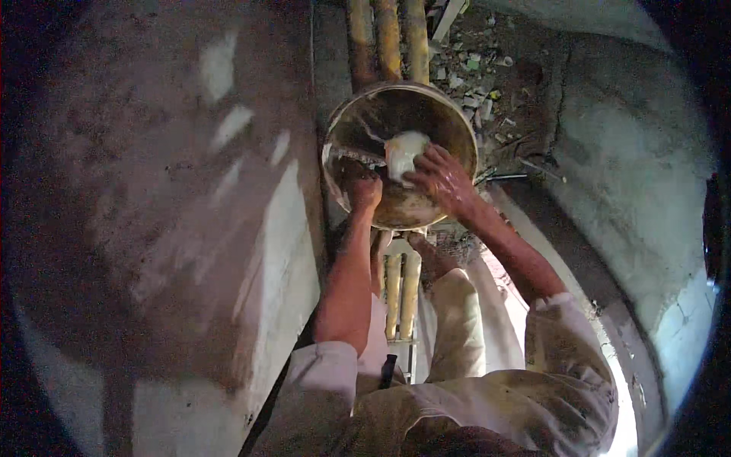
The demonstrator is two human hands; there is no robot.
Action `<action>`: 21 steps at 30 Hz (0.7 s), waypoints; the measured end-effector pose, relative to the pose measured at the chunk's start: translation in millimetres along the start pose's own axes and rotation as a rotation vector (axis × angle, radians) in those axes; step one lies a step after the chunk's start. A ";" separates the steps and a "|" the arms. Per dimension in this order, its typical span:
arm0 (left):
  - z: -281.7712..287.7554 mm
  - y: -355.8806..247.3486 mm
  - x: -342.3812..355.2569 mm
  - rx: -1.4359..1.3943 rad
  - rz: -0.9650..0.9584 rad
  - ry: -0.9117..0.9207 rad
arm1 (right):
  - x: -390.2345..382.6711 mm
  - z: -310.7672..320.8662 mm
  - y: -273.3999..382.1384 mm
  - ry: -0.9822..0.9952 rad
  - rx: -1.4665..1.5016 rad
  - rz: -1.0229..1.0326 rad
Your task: The person smooths plaster onto a wall using a trowel, rinses hands and tools in a bucket of water, and applies mortar from a bucket onto the wall.
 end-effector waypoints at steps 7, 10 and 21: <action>-61.8 66.4 12.7 -0.080 -0.304 -0.159 | -19.3 81.2 60.1 0.238 0.002 0.289; -67.1 75.7 5.8 -0.603 -0.042 0.215 | -13.8 86.5 71.7 -0.067 -0.133 0.274; -54.5 73.3 -11.2 -0.301 -0.177 -0.005 | 24.5 70.0 104.3 0.230 -0.005 0.142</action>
Point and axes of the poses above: each hand's wrist, its own x-axis towards the middle knuckle, its own z-axis out of the back of the hand, y = z × x, the point moved 4 cm from there along x, towards the middle knuckle, and after that the axes turned 5 degrees about z, right-handed, at the moved point
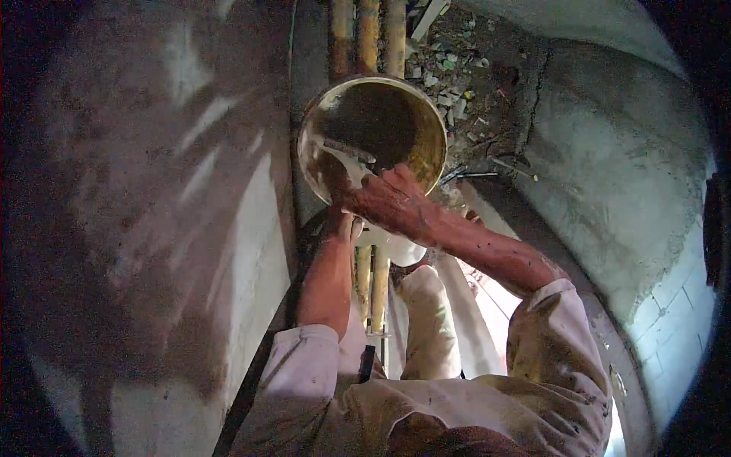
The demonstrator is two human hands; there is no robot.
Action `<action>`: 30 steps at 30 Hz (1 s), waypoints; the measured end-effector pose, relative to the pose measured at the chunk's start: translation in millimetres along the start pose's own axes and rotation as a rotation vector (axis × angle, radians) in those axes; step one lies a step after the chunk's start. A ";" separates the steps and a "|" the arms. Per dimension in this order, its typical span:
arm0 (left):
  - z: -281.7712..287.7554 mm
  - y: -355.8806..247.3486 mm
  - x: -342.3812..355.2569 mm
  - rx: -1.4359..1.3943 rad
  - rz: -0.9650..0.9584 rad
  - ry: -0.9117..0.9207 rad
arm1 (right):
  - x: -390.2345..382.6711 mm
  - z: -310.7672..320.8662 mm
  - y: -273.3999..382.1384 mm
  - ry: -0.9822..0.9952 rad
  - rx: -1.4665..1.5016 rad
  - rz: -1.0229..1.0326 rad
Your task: The person smooths plaster onto a wall using a trowel, rinses hands and tools in a bucket of water, and applies mortar from a bucket onto the wall.
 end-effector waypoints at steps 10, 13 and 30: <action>62.1 -143.6 37.0 0.340 0.187 0.336 | -21.9 -16.5 -49.8 -0.079 0.247 -0.466; 100.7 -145.9 19.7 0.235 0.094 -0.365 | -14.1 -25.0 -52.1 -0.334 -0.067 -0.325; 254.1 -359.6 -146.2 0.216 -0.180 -0.202 | -161.8 40.7 56.3 -0.651 0.574 -0.488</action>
Point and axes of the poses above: each hand's wrist, its own x-axis towards the middle knuckle, its own z-axis out of the back of the hand, y = z × x, the point moved 4 cm from there along x, towards the middle knuckle, and after that the axes turned 5 degrees about z, right-handed, at the moved point
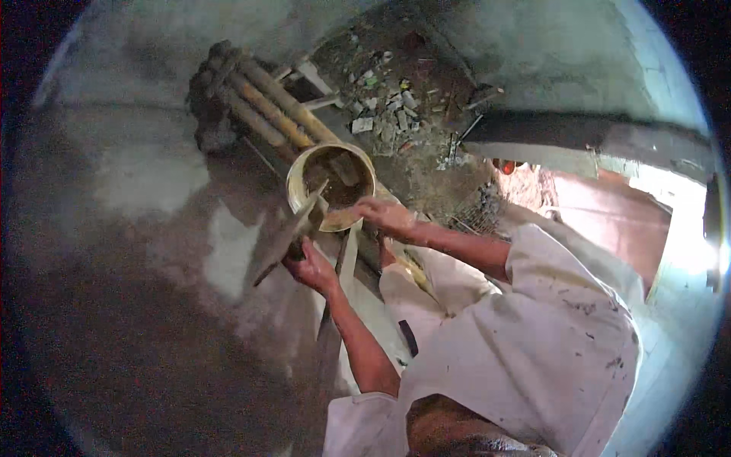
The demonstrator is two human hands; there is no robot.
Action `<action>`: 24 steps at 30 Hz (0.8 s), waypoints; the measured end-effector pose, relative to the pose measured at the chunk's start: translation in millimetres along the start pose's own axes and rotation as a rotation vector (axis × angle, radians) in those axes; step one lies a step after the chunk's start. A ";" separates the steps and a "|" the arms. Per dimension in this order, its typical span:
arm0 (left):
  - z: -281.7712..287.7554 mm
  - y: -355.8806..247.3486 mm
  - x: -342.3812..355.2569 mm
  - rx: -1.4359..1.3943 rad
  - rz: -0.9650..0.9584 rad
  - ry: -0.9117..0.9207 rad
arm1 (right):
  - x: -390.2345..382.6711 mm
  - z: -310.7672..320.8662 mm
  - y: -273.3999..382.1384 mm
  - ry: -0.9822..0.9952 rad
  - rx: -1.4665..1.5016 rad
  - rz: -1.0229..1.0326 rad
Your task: The person smooths plaster onto a wall using a trowel, rinses hands and tools in a bucket of water, and applies mortar from a bucket onto the wall.
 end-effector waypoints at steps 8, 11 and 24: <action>103.6 -152.7 -65.9 -0.438 0.365 0.055 | -7.2 24.1 122.2 -0.275 -0.470 0.240; 117.5 -163.1 -81.6 -0.670 0.500 0.174 | -9.6 56.0 145.6 -0.577 -0.460 0.318; 161.8 -187.5 -89.2 0.276 -0.472 0.324 | -47.8 156.8 92.7 -0.838 -0.244 -0.043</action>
Point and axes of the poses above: each hand's wrist, its own x-axis towards the middle knuckle, its own z-axis out of the back of the hand, y = z × x, the point moved 4 cm from there along x, towards the middle knuckle, and after that the axes turned 5 degrees about z, right-handed, at the moved point
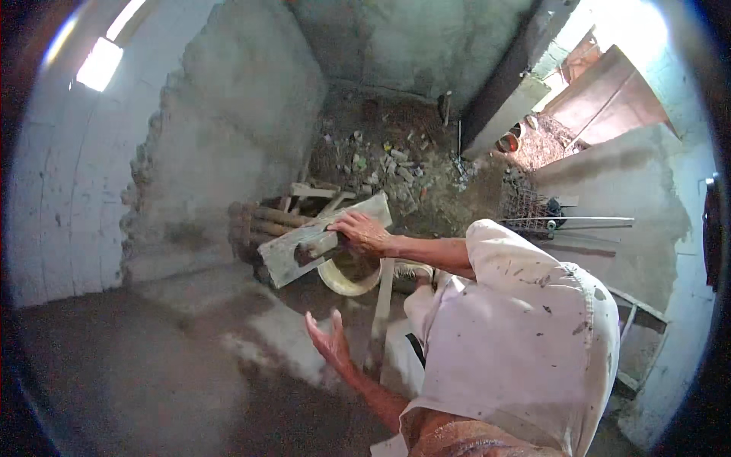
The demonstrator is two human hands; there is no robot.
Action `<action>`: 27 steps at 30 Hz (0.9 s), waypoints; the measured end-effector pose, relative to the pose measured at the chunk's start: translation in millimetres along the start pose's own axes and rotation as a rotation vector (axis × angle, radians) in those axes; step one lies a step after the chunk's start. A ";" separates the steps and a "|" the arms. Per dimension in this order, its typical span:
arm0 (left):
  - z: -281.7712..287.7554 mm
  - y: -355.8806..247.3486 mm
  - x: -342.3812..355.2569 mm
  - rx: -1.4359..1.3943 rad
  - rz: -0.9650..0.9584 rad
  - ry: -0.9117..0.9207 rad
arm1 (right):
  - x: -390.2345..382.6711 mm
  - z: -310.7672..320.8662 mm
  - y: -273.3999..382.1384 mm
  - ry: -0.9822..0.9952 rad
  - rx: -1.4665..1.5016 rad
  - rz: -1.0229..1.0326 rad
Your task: The person smooths plaster onto a wall using a trowel, rinses hands and tools in a bucket of water, and applies mortar from a bucket onto the wall.
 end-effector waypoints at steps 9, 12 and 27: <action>-19.2 202.9 126.3 0.723 0.130 0.673 | -19.6 31.0 -91.5 -0.176 -0.210 -0.390; -56.0 234.0 134.1 0.650 0.022 0.791 | -110.0 82.2 -117.3 -0.104 -0.287 -0.681; -101.5 228.4 300.9 0.438 -0.016 0.733 | -447.5 66.9 -63.6 -0.564 -0.577 -1.669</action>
Point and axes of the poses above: each hand's wrist, its own x-axis towards the middle knuckle, its own z-axis out of the back of the hand, y = z × x, the point moved 4 cm from there along x, towards the middle knuckle, and after that the axes turned 5 degrees about z, right-handed, at the moved point
